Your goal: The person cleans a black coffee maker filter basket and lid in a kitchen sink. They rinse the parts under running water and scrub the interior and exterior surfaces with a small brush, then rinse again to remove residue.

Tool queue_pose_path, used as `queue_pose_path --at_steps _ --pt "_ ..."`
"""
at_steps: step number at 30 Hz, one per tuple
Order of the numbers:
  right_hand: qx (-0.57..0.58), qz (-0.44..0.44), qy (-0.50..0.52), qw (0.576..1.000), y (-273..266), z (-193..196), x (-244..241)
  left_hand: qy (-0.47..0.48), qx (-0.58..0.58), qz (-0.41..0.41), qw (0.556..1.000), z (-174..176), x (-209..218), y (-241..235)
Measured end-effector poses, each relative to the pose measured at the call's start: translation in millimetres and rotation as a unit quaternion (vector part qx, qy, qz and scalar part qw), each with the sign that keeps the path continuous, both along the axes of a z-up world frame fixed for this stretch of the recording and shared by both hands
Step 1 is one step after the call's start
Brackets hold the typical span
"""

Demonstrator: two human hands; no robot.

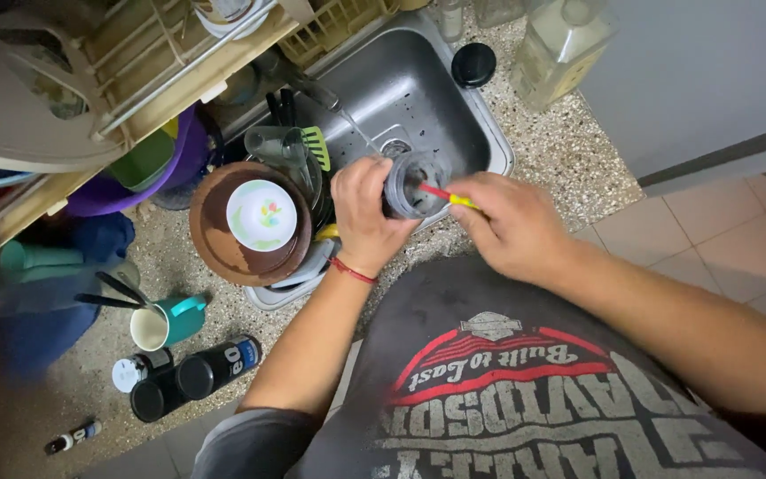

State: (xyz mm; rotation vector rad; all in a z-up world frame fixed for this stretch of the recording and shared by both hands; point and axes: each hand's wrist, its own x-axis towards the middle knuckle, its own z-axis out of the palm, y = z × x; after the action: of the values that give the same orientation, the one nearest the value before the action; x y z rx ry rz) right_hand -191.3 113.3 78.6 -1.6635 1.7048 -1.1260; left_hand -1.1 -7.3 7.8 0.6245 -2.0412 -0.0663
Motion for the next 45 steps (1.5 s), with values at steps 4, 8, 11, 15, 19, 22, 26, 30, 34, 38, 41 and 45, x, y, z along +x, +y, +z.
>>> queue_pose_path --at_steps 4,8,11,15,19,22,26,30,34,38,41,45 --pt "-0.144 0.072 0.124 0.979 -1 -1 -15 -0.010 0.051 -0.077 0.996 18 2 -1" --pt "-0.052 0.046 -0.085 0.994 1 0 -6 -0.004 0.026 -0.067 0.997 13 -1 -6" --pt "-0.004 0.019 -0.190 0.982 5 3 0 0.009 0.006 -0.067 0.998 14 -6 -8" --pt "-0.127 0.145 -0.004 0.981 -3 5 -23 -0.013 0.094 -0.116 0.989 29 0 -10" --pt "-0.197 0.212 0.140 0.947 1 12 -38 -0.086 0.180 -0.220 0.955 40 3 -9" --pt "-0.192 0.240 0.193 0.932 -4 24 -46 -0.114 0.204 -0.239 0.942 50 -1 -7" --pt "-0.070 0.163 0.073 0.981 0 14 -31 -0.099 0.140 -0.175 0.970 51 -3 -9" --pt "0.036 0.077 -0.093 0.992 5 17 -14 -0.095 0.064 -0.098 0.989 46 -1 -11" --pt "0.124 0.020 -0.229 0.965 7 13 -6 -0.104 0.008 -0.062 0.993 29 1 -11" --pt "0.161 0.046 -0.299 0.939 7 15 -5 -0.084 0.007 -0.062 0.995 38 -1 -10" --pt "0.133 0.061 -0.311 0.939 14 10 -1 -0.076 0.000 -0.065 0.995 43 0 -8" --pt "0.077 0.123 -0.295 0.945 8 -5 -17 -0.068 -0.009 -0.069 0.995 50 0 -12"
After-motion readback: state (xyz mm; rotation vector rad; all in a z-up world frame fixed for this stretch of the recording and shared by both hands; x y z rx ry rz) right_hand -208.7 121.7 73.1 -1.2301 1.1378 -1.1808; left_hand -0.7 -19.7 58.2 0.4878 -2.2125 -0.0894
